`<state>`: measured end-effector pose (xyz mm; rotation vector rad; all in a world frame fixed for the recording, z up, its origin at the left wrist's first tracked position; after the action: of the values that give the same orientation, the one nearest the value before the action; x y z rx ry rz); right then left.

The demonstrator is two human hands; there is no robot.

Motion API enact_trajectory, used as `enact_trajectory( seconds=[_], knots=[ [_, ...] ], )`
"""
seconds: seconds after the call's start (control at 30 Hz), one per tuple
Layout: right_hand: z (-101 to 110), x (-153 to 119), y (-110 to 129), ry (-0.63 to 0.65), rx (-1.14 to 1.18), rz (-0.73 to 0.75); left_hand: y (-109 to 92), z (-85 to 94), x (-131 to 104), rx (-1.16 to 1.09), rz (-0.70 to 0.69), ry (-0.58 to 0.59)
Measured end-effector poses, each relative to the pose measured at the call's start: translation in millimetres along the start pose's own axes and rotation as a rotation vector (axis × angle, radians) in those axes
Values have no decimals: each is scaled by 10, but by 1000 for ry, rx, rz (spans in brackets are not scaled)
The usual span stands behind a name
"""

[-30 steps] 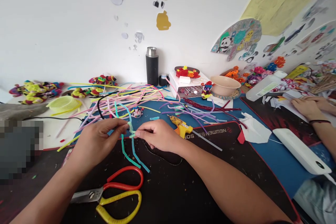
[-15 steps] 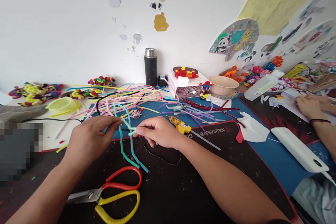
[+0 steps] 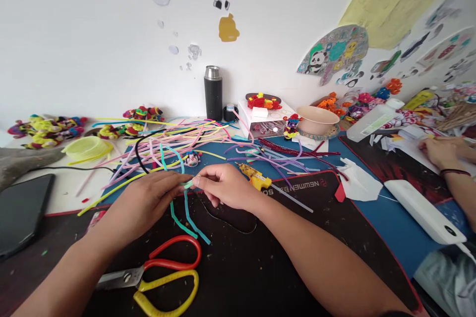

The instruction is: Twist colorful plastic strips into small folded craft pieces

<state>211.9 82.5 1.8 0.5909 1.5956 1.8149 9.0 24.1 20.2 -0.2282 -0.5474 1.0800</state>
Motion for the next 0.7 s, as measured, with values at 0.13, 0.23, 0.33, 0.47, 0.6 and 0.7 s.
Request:
enact_trajectory(
  seconds=[0.13,0.23,0.33,0.47,0.6,0.7],
  knots=[
    [10,22,-28,-33,3,-1,-17,20,10,-76,94,24],
    [12,32,-40,-50,-9,-5,-47,44,29,-129,198,-9],
    [4,29,-54,-72,-73,-5,-87,24,52,-157,233,-3],
    [-7,15,-64,-96,-156,17,-88,-39,56,-155,233,18],
    [-5,10,-37,-108,-152,24,-44,-51,39,-55,274,-30],
    [-3,9,-14,-110,-169,16,-44,-38,33,-1,296,-92]
  ],
)
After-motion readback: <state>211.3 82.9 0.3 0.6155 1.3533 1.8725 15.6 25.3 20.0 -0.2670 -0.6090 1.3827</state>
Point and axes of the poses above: each hand's wrist, its own x-axis towards the middle knuckle, its own z-axis out of the back of the hand, y = z × x, the point moved 3 cm from there along x, towards the middle knuckle, and after that the axes turned 5 degrees about -x, right-handed, at the moved point
